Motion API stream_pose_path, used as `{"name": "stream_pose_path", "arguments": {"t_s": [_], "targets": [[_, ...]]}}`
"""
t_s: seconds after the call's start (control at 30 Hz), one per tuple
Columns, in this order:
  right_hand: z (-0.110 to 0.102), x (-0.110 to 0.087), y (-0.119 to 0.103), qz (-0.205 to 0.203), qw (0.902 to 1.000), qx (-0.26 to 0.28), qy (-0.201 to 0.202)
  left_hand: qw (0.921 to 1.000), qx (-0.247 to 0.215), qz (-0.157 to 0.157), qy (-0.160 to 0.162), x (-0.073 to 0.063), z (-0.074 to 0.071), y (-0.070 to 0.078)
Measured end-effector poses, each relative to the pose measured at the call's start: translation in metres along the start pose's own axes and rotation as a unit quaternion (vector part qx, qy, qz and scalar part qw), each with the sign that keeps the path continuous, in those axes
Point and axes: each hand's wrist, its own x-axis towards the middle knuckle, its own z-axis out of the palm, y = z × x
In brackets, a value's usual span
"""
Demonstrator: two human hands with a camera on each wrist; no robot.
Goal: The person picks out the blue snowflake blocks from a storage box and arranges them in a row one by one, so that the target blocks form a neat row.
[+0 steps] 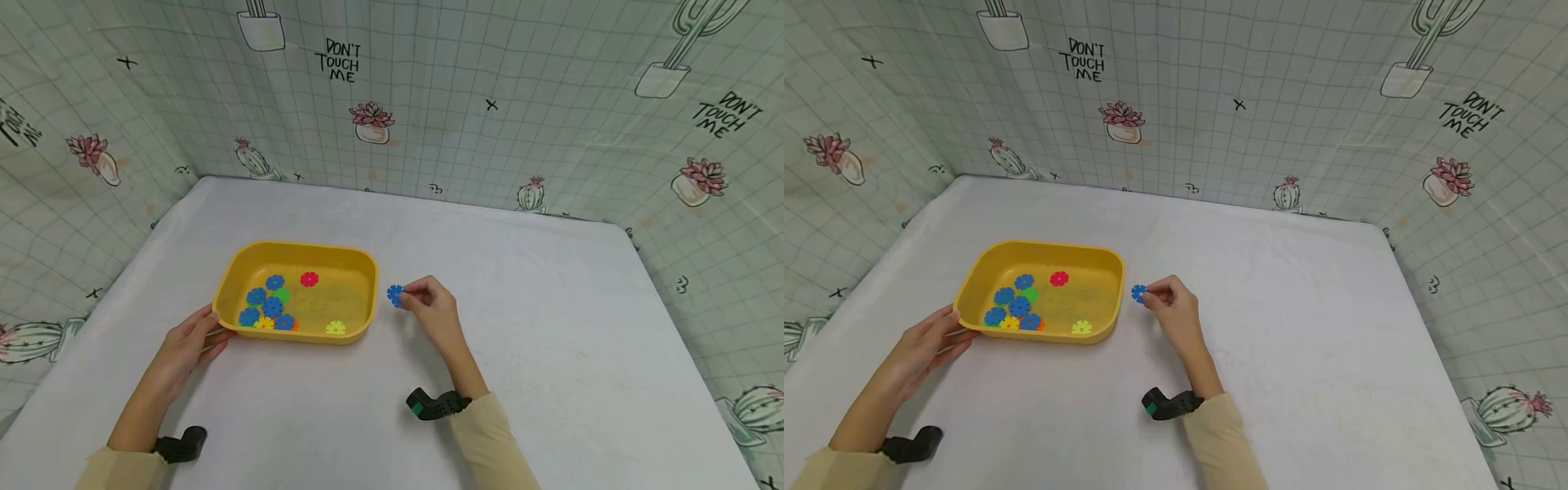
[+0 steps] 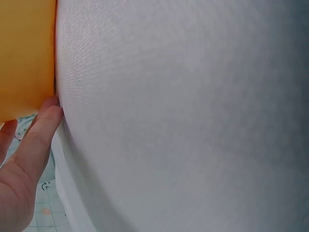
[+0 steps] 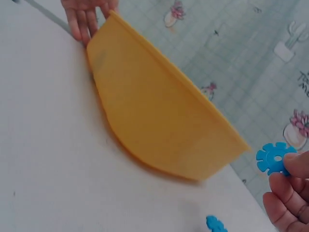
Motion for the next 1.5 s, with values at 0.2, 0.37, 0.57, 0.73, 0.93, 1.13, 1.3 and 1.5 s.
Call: {"name": "stream_pose_path", "arguments": {"t_s": [0.2,0.37,0.57,0.73,0.93,1.13,1.3,1.5], "targets": [[-0.014,0.001,0.014,0.031,0.9991,-0.011,0.026,1.0,0.002,0.0,0.0,0.0,0.001,0.001],[-0.027,0.004,0.023,0.055,0.9972,-0.025,0.046,0.9999,0.014,-0.001,0.005,-0.001,0.002,0.002],[-0.04,0.007,0.034,0.08,0.9944,-0.04,0.056,0.9998,0.016,0.008,0.001,-0.002,0.001,0.002],[-0.047,0.011,0.043,0.095,0.993,-0.04,0.058,0.9998,0.013,0.011,0.0,-0.002,0.001,0.002],[-0.051,0.014,0.05,0.114,0.9902,-0.039,0.071,0.9999,0.01,0.007,0.001,-0.001,0.0,0.002],[-0.052,0.017,0.053,0.13,0.9881,-0.05,0.066,0.9999,0.013,0.009,0.001,-0.001,0.0,0.002],[-0.053,0.021,0.052,0.135,0.9863,-0.079,0.052,0.9999,0.009,0.008,0.0,-0.001,-0.001,0.001],[-0.055,0.026,0.048,0.14,0.982,-0.121,0.034,0.9999,0.009,0.007,0.001,-0.001,-0.001,0.001]]}}
